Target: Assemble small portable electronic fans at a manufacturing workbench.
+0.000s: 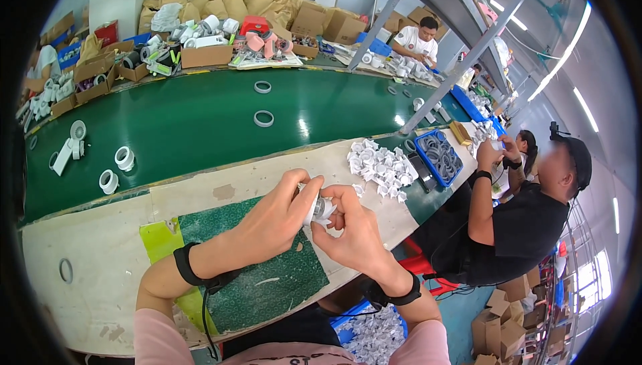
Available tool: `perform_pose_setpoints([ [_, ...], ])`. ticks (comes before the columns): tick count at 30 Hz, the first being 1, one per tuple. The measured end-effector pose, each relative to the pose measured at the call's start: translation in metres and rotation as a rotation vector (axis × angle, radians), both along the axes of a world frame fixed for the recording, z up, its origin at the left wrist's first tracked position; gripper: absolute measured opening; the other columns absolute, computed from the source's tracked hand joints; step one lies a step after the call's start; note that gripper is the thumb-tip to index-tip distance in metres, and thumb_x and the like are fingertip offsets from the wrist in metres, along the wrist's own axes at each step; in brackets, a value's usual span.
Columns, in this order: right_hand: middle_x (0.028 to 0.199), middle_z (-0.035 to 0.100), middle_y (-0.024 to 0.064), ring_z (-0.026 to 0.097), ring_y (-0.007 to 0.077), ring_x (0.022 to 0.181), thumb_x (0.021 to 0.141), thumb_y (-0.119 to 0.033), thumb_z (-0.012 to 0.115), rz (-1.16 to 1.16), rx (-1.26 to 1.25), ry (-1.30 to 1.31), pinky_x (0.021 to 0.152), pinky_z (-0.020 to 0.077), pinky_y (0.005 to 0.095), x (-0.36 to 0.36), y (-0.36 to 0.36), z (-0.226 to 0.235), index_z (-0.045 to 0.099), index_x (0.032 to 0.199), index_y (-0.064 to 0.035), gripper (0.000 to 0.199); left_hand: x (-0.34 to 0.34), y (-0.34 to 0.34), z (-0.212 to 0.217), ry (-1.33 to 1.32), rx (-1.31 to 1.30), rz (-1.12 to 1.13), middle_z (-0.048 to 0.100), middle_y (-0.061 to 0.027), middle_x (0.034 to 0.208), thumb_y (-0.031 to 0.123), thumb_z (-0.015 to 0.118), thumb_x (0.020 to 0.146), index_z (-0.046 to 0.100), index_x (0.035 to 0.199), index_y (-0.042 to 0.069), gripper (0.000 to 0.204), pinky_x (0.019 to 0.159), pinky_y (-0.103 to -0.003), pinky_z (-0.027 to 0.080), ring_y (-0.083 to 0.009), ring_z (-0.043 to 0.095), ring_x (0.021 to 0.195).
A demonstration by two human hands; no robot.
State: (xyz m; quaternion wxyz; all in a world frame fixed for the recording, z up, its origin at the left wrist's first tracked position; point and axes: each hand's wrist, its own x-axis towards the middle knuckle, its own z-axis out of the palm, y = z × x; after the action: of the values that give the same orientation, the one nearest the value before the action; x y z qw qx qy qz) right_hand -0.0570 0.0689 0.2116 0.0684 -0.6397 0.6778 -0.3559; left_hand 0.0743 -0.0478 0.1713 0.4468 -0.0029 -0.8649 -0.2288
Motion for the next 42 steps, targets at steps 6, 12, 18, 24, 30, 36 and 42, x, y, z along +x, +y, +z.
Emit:
perform_pose_setpoints([
  [6,0.086,0.056,0.0174,0.059,0.0269,0.067,0.067,0.004,0.062,0.011,-0.002,0.176,0.061,0.0491,0.0373,0.013,0.002,0.01,0.037,0.124,0.003,0.062,0.004,0.002,-0.002,-0.051,0.146,-0.011,0.04,-0.0194,0.11,-0.012,0.059,0.063,0.041,0.122,-0.008,0.062,0.064,-0.038,0.05,-0.0356,0.057,0.082],
  [12,0.089,0.054,0.0228,0.056,0.0348,0.077,0.063,0.004,0.06,0.082,-0.049,0.452,0.068,0.0471,0.0421,0.01,-0.002,0.013,0.037,0.121,0.0116,0.063,0.005,-0.001,0.003,-0.084,0.191,0.047,0.042,-0.0165,0.102,0.003,0.069,0.059,0.046,0.116,-0.009,0.062,0.058,-0.038,0.051,-0.0328,0.058,0.074],
  [18,0.099,0.052,0.021,0.049,0.0322,0.079,0.06,-0.005,0.068,0.169,-0.021,0.644,0.072,0.0427,0.0404,0.017,-0.006,0.02,0.04,0.116,0.0152,0.066,0.01,-0.002,0.007,-0.114,0.142,0.122,0.043,-0.0152,0.094,0.01,0.07,0.059,0.051,0.109,-0.009,0.057,0.053,-0.035,0.049,-0.0295,0.056,0.067],
  [24,0.103,0.049,0.0192,0.046,0.031,0.078,0.052,-0.01,0.074,0.197,-0.081,0.684,0.07,0.0372,0.0401,0.014,-0.013,0.014,0.041,0.115,0.014,0.075,0.009,0.002,0.008,-0.147,0.131,0.148,0.044,-0.0148,0.09,0.014,0.071,0.058,0.052,0.106,-0.009,0.057,0.05,-0.035,0.048,-0.0289,0.056,0.062],
  [30,0.096,0.051,0.0167,0.045,0.0284,0.07,0.05,-0.003,0.069,0.192,-0.298,0.617,0.061,0.0329,0.0376,0.007,-0.029,0.0,0.043,0.114,0.0121,0.071,0.009,0.0,0.008,-0.041,0.211,0.185,0.046,-0.0134,0.088,0.018,0.073,0.061,0.053,0.112,-0.002,0.059,0.05,-0.036,0.046,-0.0278,0.055,0.061],
  [36,0.103,0.055,0.0166,0.046,0.0255,0.068,0.047,-0.002,0.067,0.262,-0.351,0.671,0.059,0.0326,0.0365,-0.004,-0.027,0.001,0.044,0.115,0.0115,0.074,0.005,0.007,0.007,-0.065,0.235,0.155,0.046,-0.0125,0.085,0.021,0.074,0.061,0.053,0.115,0.002,0.061,0.048,-0.037,0.044,-0.0267,0.054,0.062],
  [42,0.101,0.057,0.0137,0.046,0.0225,0.067,0.049,-0.009,0.067,0.233,-0.392,0.707,0.059,0.0317,0.0353,-0.001,-0.023,0.002,0.043,0.123,0.0103,0.08,0.003,0.012,0.004,-0.08,0.187,0.177,0.044,-0.0114,0.081,0.021,0.075,0.06,0.056,0.106,0.002,0.053,0.046,-0.036,0.043,-0.0256,0.052,0.058],
])
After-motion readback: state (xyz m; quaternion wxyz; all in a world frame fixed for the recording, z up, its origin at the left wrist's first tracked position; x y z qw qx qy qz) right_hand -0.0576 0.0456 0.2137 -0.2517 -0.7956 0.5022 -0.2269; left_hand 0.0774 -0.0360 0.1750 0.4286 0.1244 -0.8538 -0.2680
